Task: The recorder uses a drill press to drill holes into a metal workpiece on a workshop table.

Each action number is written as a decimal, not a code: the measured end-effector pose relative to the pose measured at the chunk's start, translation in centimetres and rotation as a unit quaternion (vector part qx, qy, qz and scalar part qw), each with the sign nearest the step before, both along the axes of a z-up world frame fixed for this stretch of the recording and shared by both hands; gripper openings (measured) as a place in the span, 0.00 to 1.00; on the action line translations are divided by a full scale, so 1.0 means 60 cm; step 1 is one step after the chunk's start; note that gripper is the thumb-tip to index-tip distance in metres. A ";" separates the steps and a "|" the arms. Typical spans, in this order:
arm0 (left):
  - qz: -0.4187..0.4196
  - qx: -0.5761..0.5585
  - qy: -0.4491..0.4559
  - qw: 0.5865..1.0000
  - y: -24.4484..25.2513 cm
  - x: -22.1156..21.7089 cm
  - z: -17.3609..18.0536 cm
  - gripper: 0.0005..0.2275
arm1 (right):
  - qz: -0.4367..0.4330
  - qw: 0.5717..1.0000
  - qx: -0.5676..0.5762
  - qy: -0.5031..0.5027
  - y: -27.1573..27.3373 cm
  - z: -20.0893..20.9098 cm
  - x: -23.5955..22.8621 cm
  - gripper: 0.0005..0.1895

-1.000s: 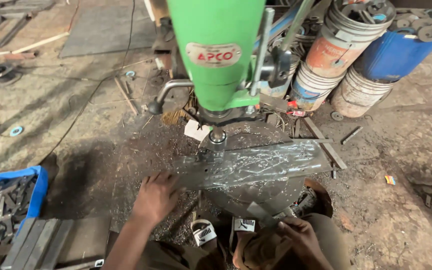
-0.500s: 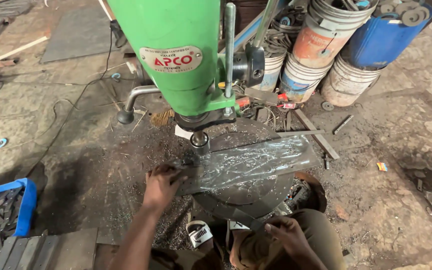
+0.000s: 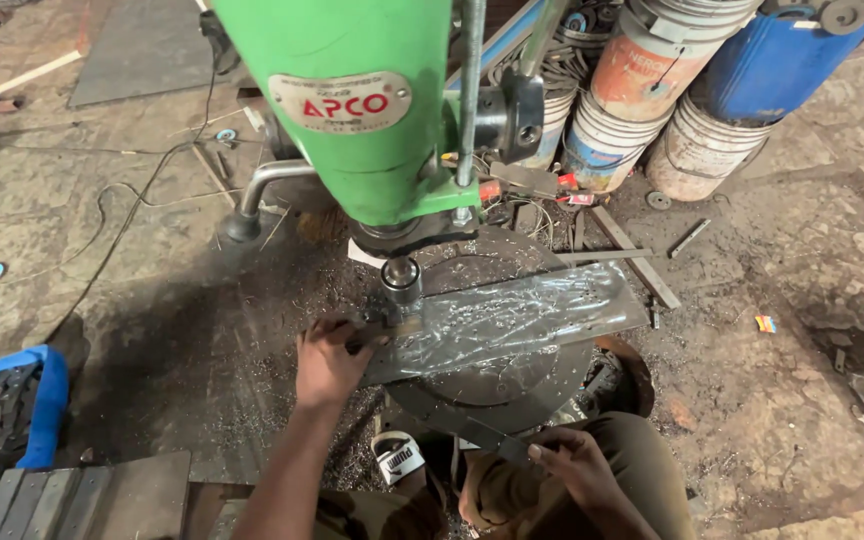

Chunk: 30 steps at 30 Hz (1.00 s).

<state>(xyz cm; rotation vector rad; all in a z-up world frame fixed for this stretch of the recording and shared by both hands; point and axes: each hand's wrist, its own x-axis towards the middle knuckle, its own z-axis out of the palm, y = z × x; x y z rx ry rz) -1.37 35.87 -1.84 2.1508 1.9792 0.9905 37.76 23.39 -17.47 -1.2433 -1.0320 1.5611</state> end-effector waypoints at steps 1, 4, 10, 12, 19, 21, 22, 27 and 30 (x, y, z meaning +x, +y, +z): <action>0.001 0.000 -0.001 1.000 0.001 -0.004 -0.006 0.15 | 0.001 1.000 0.000 -0.001 -0.002 0.004 -0.004 0.10; -0.011 0.008 -0.039 0.999 0.001 -0.006 -0.010 0.16 | -0.003 0.999 -0.012 -0.037 -0.005 0.016 -0.014 0.10; 0.007 -0.010 -0.036 0.999 -0.003 -0.007 -0.005 0.16 | -0.019 0.998 -0.053 -0.033 0.005 0.113 -0.047 0.10; -0.007 0.034 -0.025 0.999 0.001 -0.009 -0.008 0.15 | 0.042 0.982 -0.007 -0.184 0.016 0.166 -0.060 0.12; -0.051 -0.042 -0.073 0.995 0.010 -0.016 -0.037 0.10 | 0.052 0.933 0.055 -0.351 0.076 0.331 -0.143 0.13; -0.041 -0.057 -0.027 0.997 0.008 -0.019 -0.041 0.13 | 0.053 0.942 0.207 -0.260 0.127 0.291 -0.150 0.14; -0.039 -0.055 -0.026 0.997 0.008 -0.018 -0.032 0.13 | 0.054 0.941 0.209 -0.259 0.144 0.301 -0.165 0.14; -0.053 -0.053 0.012 0.997 -0.001 -0.014 -0.029 0.22 | 0.104 0.883 0.160 -0.429 0.221 0.280 -0.210 0.14; -0.079 -0.104 0.037 0.991 -0.013 -0.009 0.020 0.35 | 0.126 0.849 0.165 -0.485 0.236 0.278 -0.229 0.13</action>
